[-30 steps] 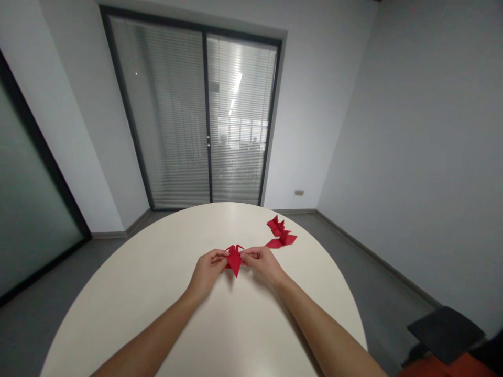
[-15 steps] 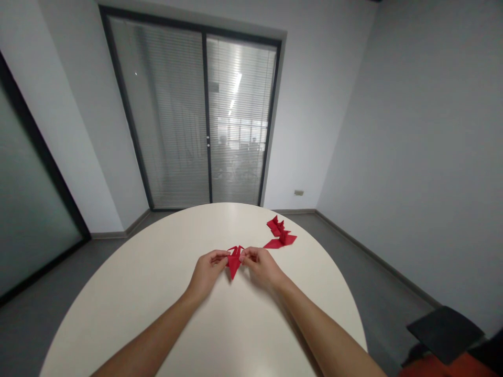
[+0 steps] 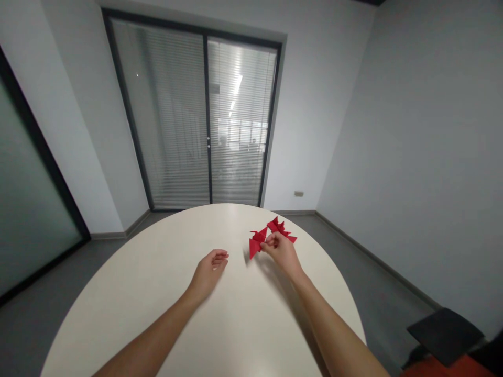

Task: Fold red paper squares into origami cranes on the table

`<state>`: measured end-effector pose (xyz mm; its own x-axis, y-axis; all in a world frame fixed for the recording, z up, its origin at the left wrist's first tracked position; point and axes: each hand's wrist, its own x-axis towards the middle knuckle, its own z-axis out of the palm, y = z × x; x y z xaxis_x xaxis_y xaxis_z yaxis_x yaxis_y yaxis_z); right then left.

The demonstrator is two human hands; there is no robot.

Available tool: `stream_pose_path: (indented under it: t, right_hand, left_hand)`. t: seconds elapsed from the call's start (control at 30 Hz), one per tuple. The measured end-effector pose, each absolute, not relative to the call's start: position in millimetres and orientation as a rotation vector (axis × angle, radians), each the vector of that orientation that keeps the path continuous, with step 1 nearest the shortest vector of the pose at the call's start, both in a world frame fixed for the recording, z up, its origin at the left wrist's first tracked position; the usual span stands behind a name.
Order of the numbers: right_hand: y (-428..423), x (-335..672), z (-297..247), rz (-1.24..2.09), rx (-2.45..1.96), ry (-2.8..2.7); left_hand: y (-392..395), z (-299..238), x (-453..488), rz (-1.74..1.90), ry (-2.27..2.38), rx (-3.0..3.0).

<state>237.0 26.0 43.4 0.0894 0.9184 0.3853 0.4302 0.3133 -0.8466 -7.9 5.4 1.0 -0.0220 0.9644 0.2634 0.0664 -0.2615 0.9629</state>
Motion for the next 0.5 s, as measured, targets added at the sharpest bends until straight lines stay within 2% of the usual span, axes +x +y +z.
stream_pose_path:
  t: [0.23, 0.5]
  right_hand:
    - [21.3, 281.4, 53.8, 0.211, -1.729, -1.576]
    - [24.0, 308.0, 41.5, 0.128, -1.902, -1.528]
  left_hand:
    - [2.8, -3.1, -9.3, 1.323, 1.182, 1.610]
    - [1.7, -1.4, -8.8, 1.305, 1.193, 1.645]
